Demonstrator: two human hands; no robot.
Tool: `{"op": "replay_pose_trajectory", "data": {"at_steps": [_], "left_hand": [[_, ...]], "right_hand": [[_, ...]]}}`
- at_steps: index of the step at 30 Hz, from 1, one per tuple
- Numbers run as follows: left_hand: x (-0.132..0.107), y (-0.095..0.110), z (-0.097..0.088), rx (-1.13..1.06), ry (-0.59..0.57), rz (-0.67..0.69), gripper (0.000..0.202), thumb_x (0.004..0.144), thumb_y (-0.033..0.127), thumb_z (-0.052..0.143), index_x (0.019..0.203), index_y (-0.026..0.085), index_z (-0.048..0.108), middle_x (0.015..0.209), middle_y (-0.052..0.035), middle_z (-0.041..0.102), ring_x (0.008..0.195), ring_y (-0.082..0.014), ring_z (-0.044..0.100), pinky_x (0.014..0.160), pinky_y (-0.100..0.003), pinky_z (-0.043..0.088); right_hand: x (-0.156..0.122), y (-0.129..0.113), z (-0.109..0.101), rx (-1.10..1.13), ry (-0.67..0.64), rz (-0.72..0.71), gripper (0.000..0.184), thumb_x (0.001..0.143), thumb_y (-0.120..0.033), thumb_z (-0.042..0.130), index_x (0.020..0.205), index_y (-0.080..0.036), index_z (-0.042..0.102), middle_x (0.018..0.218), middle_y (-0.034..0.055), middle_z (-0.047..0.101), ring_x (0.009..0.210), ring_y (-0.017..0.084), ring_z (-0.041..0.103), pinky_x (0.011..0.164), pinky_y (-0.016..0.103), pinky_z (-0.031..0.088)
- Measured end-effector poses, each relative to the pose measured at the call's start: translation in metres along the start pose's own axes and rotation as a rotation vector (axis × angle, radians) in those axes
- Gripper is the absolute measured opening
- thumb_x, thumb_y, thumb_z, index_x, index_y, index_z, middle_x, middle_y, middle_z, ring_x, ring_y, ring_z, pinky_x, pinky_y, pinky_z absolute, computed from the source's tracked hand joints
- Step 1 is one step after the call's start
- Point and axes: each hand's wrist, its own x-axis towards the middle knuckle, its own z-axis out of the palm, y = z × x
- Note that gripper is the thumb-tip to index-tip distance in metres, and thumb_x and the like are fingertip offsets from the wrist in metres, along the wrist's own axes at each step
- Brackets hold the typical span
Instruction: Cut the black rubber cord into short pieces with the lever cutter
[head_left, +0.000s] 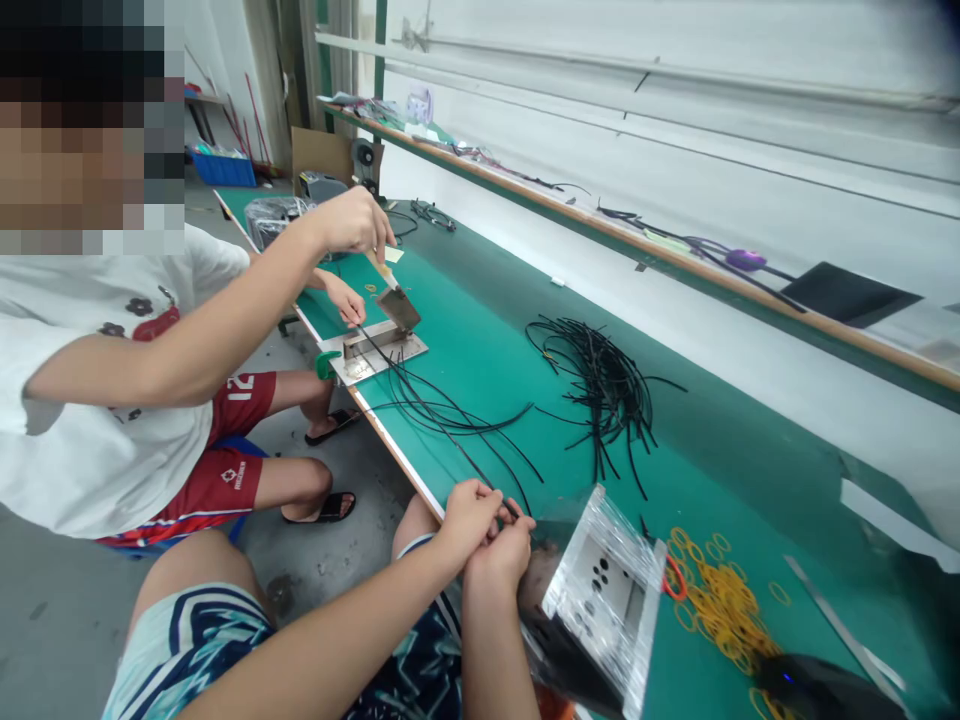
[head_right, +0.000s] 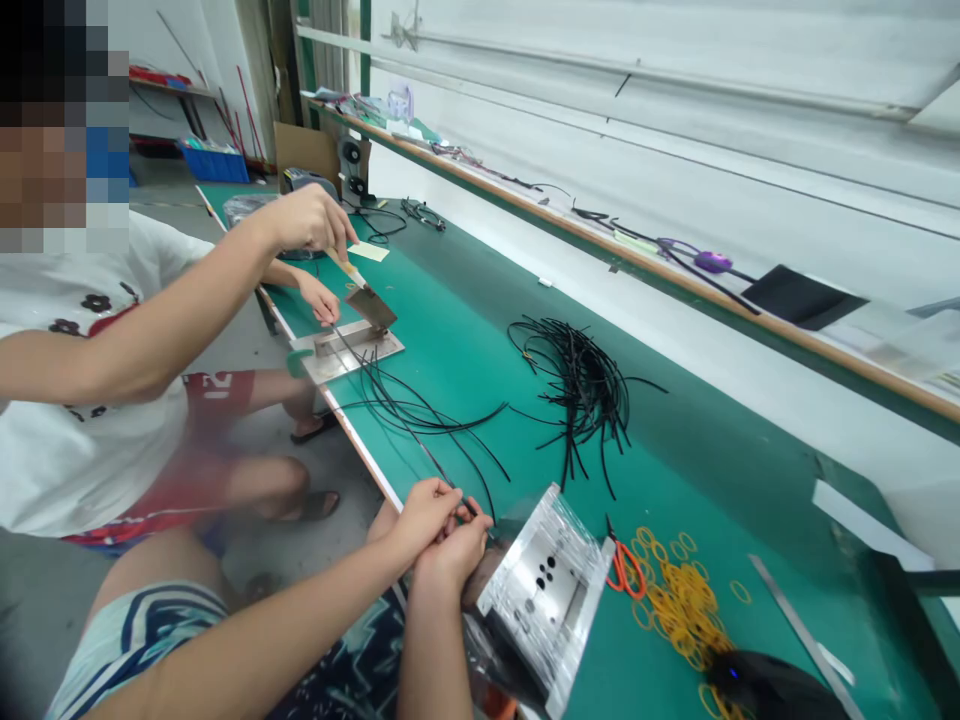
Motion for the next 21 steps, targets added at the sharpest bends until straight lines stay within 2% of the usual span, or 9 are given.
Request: {"op": "replay_pose_trajectory", "data": {"at_steps": [8, 15, 18, 21], "left_hand": [[0.006, -0.003, 0.005, -0.012, 0.024, -0.006, 0.025, 0.083, 0.019, 0.057, 0.061, 0.019, 0.047, 0.045, 0.0040, 0.053, 0.034, -0.0077, 0.043, 0.035, -0.018, 0.030], [0.007, -0.005, 0.006, -0.008, 0.013, -0.039, 0.022, 0.081, 0.018, 0.058, 0.062, 0.019, 0.046, 0.041, 0.0047, 0.052, 0.030, -0.0080, 0.040, 0.035, -0.018, 0.029], [0.010, -0.005, 0.002, -0.017, 0.012, -0.025, 0.018, 0.081, 0.020, 0.059, 0.067, 0.020, 0.047, 0.042, 0.0054, 0.051, 0.030, -0.0093, 0.042, 0.034, -0.019, 0.030], [0.018, -0.003, -0.010, -0.042, 0.114, 0.036, 0.015, 0.084, 0.024, 0.058, 0.077, 0.020, 0.045, 0.043, 0.0092, 0.046, 0.032, -0.0090, 0.044, 0.036, -0.018, 0.032]], "right_hand": [[0.005, 0.005, -0.001, 0.018, 0.022, -0.004, 0.034, 0.079, -0.055, 0.042, 0.088, -0.024, 0.052, 0.072, 0.0003, 0.058, 0.068, 0.019, 0.060, 0.062, 0.034, 0.047], [0.004, 0.004, -0.001, 0.012, 0.017, 0.007, 0.034, 0.080, -0.054, 0.039, 0.090, -0.023, 0.052, 0.071, 0.0000, 0.057, 0.064, 0.018, 0.059, 0.058, 0.033, 0.046], [-0.001, 0.001, -0.001, 0.034, 0.015, 0.012, 0.031, 0.082, -0.049, 0.039, 0.091, -0.023, 0.053, 0.072, -0.0008, 0.053, 0.056, 0.014, 0.053, 0.051, 0.030, 0.042], [-0.008, -0.003, 0.001, 0.069, 0.001, -0.010, 0.028, 0.082, -0.047, 0.040, 0.092, -0.023, 0.052, 0.074, -0.0026, 0.049, 0.047, 0.009, 0.040, 0.042, 0.026, 0.030]]}}
